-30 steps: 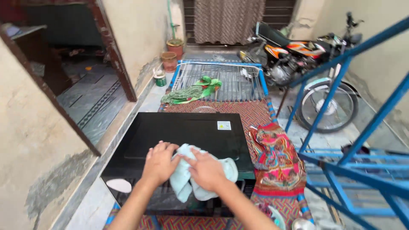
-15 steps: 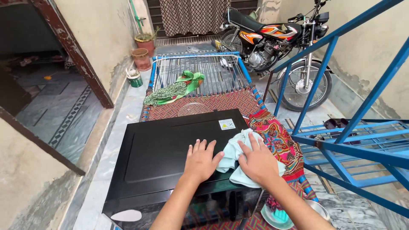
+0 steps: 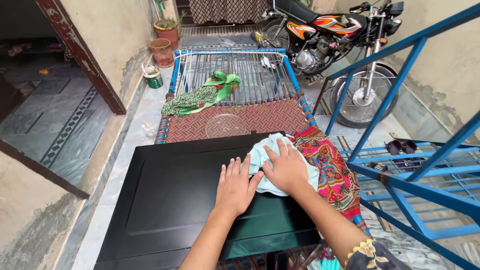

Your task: Clean the top and sides of a microwave with a cloth and then wash hands at a sink.

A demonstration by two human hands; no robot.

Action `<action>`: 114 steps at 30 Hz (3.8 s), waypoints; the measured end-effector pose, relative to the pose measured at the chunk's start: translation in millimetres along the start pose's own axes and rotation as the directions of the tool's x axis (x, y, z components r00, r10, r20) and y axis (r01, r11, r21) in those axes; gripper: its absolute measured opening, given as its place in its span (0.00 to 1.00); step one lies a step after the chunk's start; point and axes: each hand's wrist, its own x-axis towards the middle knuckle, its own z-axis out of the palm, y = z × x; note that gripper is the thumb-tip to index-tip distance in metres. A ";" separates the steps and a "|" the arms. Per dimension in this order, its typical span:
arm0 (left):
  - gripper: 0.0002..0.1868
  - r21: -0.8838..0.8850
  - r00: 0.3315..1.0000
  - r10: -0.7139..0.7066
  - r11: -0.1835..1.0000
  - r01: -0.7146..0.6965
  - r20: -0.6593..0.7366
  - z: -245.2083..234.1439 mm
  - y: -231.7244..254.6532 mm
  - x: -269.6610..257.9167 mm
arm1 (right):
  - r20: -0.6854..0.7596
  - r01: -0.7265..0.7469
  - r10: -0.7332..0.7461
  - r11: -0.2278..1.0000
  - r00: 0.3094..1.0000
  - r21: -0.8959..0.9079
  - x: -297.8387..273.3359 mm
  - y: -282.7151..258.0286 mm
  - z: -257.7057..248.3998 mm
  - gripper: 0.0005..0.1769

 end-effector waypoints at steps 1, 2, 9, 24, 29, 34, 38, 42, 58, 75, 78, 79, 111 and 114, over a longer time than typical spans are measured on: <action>0.40 0.002 1.000 -0.008 1.000 0.008 -0.002 4.5 -5.1 0.7 | 0.002 0.008 -0.008 1.000 1.000 0.003 9.8 0.9 3.0 0.34; 0.41 -0.014 1.000 -0.008 1.000 0.008 -0.015 8.2 -9.9 0.8 | 0.003 0.006 -0.006 1.000 1.000 0.014 19.1 1.3 5.1 0.34; 0.47 -0.194 0.995 -0.066 0.980 0.050 -0.077 -1.5 -9.9 -1.5 | 0.009 0.016 -0.016 1.000 1.000 0.017 48.1 -1.3 18.5 0.34; 0.44 -0.222 0.931 -0.234 0.959 0.174 -0.281 -73.2 -75.5 -59.4 | -0.093 0.373 -0.363 0.918 0.927 0.131 -28.7 -180.8 13.7 0.31; 0.42 -0.182 0.926 -0.246 0.963 0.200 -0.286 -81.6 -87.8 -80.3 | -0.122 0.457 -0.440 0.857 0.889 0.237 -74.6 -176.8 -21.1 0.31; 0.42 -0.149 0.932 -0.268 0.960 0.237 -0.244 -76.4 -94.7 -84.5 | -0.177 0.424 -0.391 0.876 0.903 0.232 -85.6 -107.6 -17.9 0.32; 0.41 -0.120 0.945 -0.241 0.968 0.219 -0.221 -74.2 -100.5 -74.1 | -0.117 0.245 -0.232 0.963 0.966 0.114 -71.5 -49.4 -23.9 0.33; 0.41 0.038 0.962 -0.207 0.976 0.216 -0.176 -79.6 -104.8 -74.2 | -0.095 0.092 -0.088 0.995 0.992 0.037 -39.4 -27.5 -13.6 0.32; 0.46 -0.150 0.909 -0.230 0.971 0.189 -0.349 -77.1 -131.8 -82.0 | 0.005 0.342 -0.345 0.931 0.939 0.126 69.7 -263.0 63.3 0.35; 0.42 -0.735 0.924 -0.356 0.663 0.142 -0.142 -134.9 -163.8 -130.7 | -0.165 -0.075 0.083 0.996 0.983 0.055 -89.9 -186.4 -14.1 0.31; 0.46 -0.814 0.926 -0.371 0.560 0.158 -0.075 -151.0 -192.0 -148.4 | -0.142 -0.191 0.189 0.982 0.972 0.001 -112.9 -223.6 -28.0 0.32; 0.46 -0.810 0.930 -0.361 0.566 0.156 -0.073 -164.4 -190.7 -156.0 | -0.145 -0.201 0.200 0.980 0.969 0.007 -117.7 -244.0 -26.7 0.32; 0.46 -0.067 0.875 -0.460 0.888 0.455 -0.153 -99.4 -68.3 -230.9 | -0.160 0.129 -0.114 0.988 0.981 0.084 -224.0 -99.4 -44.3 0.34; 0.45 -0.075 0.885 -0.441 0.898 0.434 -0.148 -107.5 -48.4 -242.1 | -0.083 0.037 -0.030 0.996 0.996 0.085 -231.9 -75.2 -59.3 0.35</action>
